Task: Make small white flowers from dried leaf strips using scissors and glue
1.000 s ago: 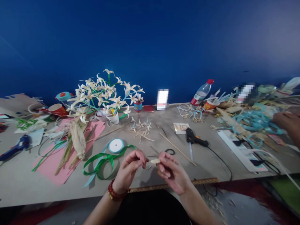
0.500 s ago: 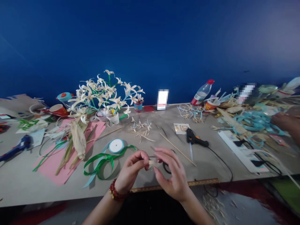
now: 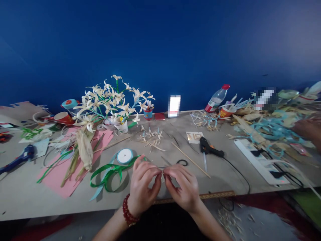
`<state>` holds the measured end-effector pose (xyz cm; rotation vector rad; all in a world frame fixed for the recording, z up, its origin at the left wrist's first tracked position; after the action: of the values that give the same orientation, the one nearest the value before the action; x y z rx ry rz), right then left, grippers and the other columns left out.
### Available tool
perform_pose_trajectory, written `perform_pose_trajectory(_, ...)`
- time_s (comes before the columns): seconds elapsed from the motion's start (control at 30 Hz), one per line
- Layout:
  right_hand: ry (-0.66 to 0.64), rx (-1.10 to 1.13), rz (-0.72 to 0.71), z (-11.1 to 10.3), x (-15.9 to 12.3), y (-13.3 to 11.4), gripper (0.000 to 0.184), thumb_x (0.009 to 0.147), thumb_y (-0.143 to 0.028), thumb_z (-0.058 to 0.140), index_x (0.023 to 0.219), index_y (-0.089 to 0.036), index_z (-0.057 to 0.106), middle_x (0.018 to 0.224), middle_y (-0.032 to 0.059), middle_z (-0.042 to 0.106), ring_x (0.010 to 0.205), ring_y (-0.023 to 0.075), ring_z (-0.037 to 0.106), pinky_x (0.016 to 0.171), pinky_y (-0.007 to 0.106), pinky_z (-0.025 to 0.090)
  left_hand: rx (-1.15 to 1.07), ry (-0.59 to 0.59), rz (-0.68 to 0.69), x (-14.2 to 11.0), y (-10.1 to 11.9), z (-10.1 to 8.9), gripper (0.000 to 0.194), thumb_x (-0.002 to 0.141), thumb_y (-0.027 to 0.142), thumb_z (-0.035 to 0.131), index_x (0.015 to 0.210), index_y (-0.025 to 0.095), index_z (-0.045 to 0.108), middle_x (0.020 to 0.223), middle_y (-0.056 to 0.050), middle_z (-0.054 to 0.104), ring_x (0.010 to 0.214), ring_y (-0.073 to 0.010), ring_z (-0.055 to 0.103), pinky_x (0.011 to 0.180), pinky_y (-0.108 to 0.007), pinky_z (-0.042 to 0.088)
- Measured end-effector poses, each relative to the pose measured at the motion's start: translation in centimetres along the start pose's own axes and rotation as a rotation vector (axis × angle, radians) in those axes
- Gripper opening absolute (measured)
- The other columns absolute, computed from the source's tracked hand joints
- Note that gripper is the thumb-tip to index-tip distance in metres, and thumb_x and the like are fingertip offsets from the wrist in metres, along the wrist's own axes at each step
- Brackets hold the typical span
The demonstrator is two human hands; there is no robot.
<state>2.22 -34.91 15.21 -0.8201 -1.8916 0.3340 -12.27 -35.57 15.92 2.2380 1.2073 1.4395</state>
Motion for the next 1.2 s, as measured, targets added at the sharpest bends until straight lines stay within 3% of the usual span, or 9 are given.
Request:
perform_pose_trajectory(0.27, 0.033, -0.059, -0.027, -0.2, 0.3, -0.3, 0.025, 0.080, -0.001, 0.060, 0.094, -0.021, 0.060, 0.077, 0.0045, 0.070, 0.072, 0.0189, 0.066, 0.068, 0.033, 0.055, 0.009, 0.003, -0.033, -0.1, 0.0, 0.3, 0.022, 0.080, 0.000, 0.059, 0.088, 0.020, 0.059, 0.077, 0.000, 0.066, 0.076, -0.0160, 0.061, 0.108, -0.057, 0.033)
perform_pose_trajectory(0.47, 0.301, -0.210, -0.054, -3.4, -0.3, 0.0, 0.027, 0.076, 0.000, 0.062, 0.092, -0.021, 0.064, 0.075, 0.0035, 0.069, 0.068, 0.0188, 0.067, 0.067, 0.033, 0.055, -0.043, 0.033, -0.085, -0.4, -0.3, 0.0, 0.019, 0.079, 0.001, 0.057, 0.083, 0.020, 0.056, 0.074, 0.001, 0.063, 0.074, -0.0157, 0.060, 0.105, -0.054, 0.038)
perform_pose_trajectory(0.57, 0.215, -0.194, -0.010, -3.2, -0.1, 0.1, 0.027, 0.077, -0.006, 0.063, 0.100, -0.021, 0.063, 0.083, 0.0063, 0.069, 0.076, 0.0215, 0.067, 0.071, 0.036, 0.055, -0.059, 0.057, -0.107, -0.5, -0.6, 0.1, 0.020, 0.079, 0.001, 0.057, 0.081, 0.021, 0.055, 0.074, 0.001, 0.063, 0.074, -0.0158, 0.061, 0.104, -0.053, 0.040)
perform_pose_trajectory(0.67, 0.030, -0.117, 0.034, -1.3, 0.1, 0.0, 0.028, 0.079, -0.011, 0.063, 0.105, -0.020, 0.059, 0.085, 0.0071, 0.069, 0.078, 0.0220, 0.066, 0.072, 0.036, 0.055, -0.076, 0.049, -0.108, -0.4, -0.5, 0.3, 0.019, 0.079, 0.002, 0.057, 0.081, 0.021, 0.055, 0.074, 0.001, 0.064, 0.074, -0.0158, 0.061, 0.104, -0.053, 0.040)
perform_pose_trajectory(0.73, -0.008, -0.056, 0.048, -0.3, 0.0, -0.1, 0.021, 0.081, -0.009, 0.060, 0.099, -0.021, 0.058, 0.080, 0.0048, 0.067, 0.073, 0.0200, 0.064, 0.068, 0.034, 0.054, -0.082, 0.039, -0.105, -0.3, -0.3, 0.3, 0.019, 0.080, 0.002, 0.056, 0.082, 0.021, 0.055, 0.074, 0.002, 0.064, 0.073, -0.0157, 0.061, 0.104, -0.053, 0.040)
perform_pose_trajectory(0.9, -0.001, -0.024, 0.033, 0.6, -0.2, -0.1, 0.018, 0.082, -0.007, 0.058, 0.092, -0.022, 0.058, 0.076, 0.0039, 0.067, 0.071, 0.0190, 0.064, 0.068, 0.033, 0.054, -0.062, 0.026, -0.100, -0.3, -0.2, 0.2, 0.017, 0.080, 0.004, 0.055, 0.082, 0.021, 0.056, 0.072, 0.001, 0.063, 0.072, -0.0159, 0.061, 0.103, -0.052, 0.042)
perform_pose_trajectory(1.0, 0.048, -0.091, -0.013, -0.5, -0.2, 0.2, 0.023, 0.080, -0.004, 0.059, 0.093, -0.023, 0.060, 0.075, 0.0035, 0.069, 0.070, 0.0191, 0.065, 0.068, 0.033, 0.055, -0.042, 0.057, -0.101, -0.5, -0.4, 0.0, 0.018, 0.079, 0.004, 0.056, 0.079, 0.021, 0.054, 0.071, 0.002, 0.063, 0.071, -0.0159, 0.061, 0.102, -0.052, 0.043)
perform_pose_trajectory(1.13, 0.225, -0.185, 0.011, -2.8, -0.5, 0.7, 0.026, 0.078, -0.003, 0.059, 0.093, -0.024, 0.063, 0.076, 0.0031, 0.069, 0.068, 0.0197, 0.067, 0.068, 0.033, 0.055, -0.026, 0.091, -0.113, -0.6, -1.0, -0.1, 0.018, 0.079, 0.003, 0.055, 0.079, 0.021, 0.056, 0.072, 0.002, 0.063, 0.072, -0.0163, 0.061, 0.099, -0.051, 0.045)
perform_pose_trajectory(1.2, 0.204, -0.159, 0.052, -2.9, -0.6, 0.7, 0.027, 0.078, -0.005, 0.059, 0.097, -0.024, 0.063, 0.082, 0.0047, 0.070, 0.073, 0.0208, 0.068, 0.070, 0.034, 0.056, -0.019, 0.094, -0.110, -0.6, -1.0, 0.0, 0.019, 0.078, 0.002, 0.056, 0.081, 0.021, 0.058, 0.073, 0.001, 0.064, 0.073, -0.0166, 0.062, 0.100, -0.051, 0.045)
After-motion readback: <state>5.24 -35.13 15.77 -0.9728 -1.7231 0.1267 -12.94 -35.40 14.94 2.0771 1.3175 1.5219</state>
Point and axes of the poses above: each hand's wrist, its own x-axis towards the middle knuckle, its own z-axis out of the palm, y = z × x, the point moved 5 cm from there along x, towards the middle knuckle
